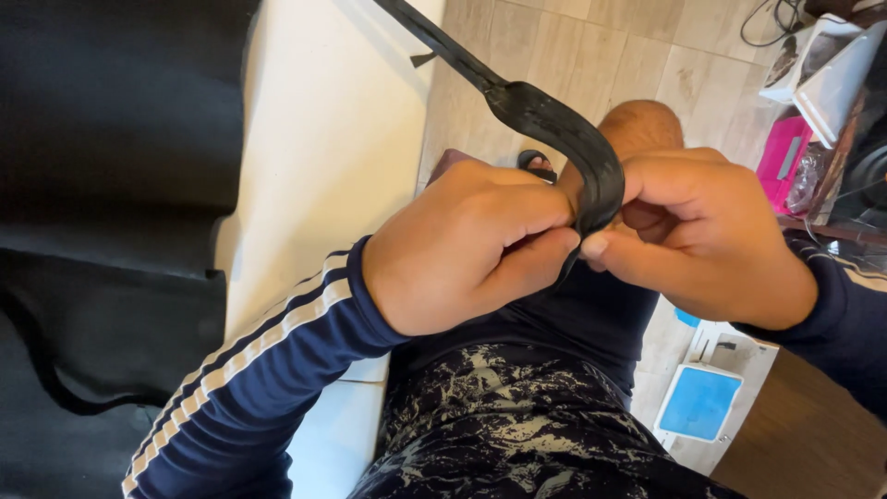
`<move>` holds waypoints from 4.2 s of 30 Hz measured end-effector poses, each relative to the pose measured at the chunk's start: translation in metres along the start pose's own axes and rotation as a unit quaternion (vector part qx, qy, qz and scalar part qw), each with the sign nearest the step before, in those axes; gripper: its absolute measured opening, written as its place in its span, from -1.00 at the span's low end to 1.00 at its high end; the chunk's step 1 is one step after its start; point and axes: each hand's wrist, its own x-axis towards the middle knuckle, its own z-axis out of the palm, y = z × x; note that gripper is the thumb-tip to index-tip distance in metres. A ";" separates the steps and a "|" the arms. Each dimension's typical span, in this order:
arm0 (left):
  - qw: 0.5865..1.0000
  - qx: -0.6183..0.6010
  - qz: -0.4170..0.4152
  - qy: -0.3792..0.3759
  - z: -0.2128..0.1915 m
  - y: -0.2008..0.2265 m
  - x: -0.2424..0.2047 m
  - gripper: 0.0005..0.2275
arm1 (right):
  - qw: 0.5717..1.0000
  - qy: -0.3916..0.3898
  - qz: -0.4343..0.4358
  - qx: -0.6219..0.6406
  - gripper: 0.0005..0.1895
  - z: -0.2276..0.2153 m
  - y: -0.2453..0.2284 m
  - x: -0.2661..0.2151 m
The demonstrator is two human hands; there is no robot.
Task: Folding a long strip of leather in half lengthwise and pressing it down to create a crease.
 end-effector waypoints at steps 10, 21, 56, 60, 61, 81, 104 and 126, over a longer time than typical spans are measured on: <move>0.999 0.027 0.006 0.022 0.005 0.008 -0.014 -0.95 | 0.996 -0.024 -0.057 -0.068 -0.87 0.006 -0.018 0.006; 0.997 0.005 0.013 0.074 0.011 0.012 -0.017 -0.80 | 0.992 -0.019 -0.106 -0.063 -0.83 0.008 -0.013 0.010; 0.994 -0.033 -0.060 0.088 0.023 0.006 -0.019 -0.73 | 1.000 -0.019 0.011 0.005 -0.87 0.004 -0.008 0.004; 0.994 0.014 -0.047 0.095 0.034 0.000 -0.024 -0.79 | 1.000 -0.021 -0.007 0.011 -0.86 0.009 0.000 0.000; 0.994 0.013 -0.048 0.096 0.038 -0.001 -0.025 -0.79 | 1.000 -0.023 -0.006 0.011 -0.86 0.011 -0.003 0.003; 0.993 0.029 -0.063 0.090 0.036 -0.001 -0.024 -0.79 | 0.999 -0.018 -0.037 -0.010 -0.92 0.014 -0.009 0.009; 0.993 -0.028 -0.066 0.096 0.040 -0.004 -0.023 -0.73 | 1.000 -0.004 -0.007 -0.022 -0.92 0.012 0.000 0.008; 0.984 0.143 -0.087 0.062 0.048 -0.021 -0.029 -0.79 | 0.997 0.024 -0.070 0.005 -0.80 0.008 -0.004 0.017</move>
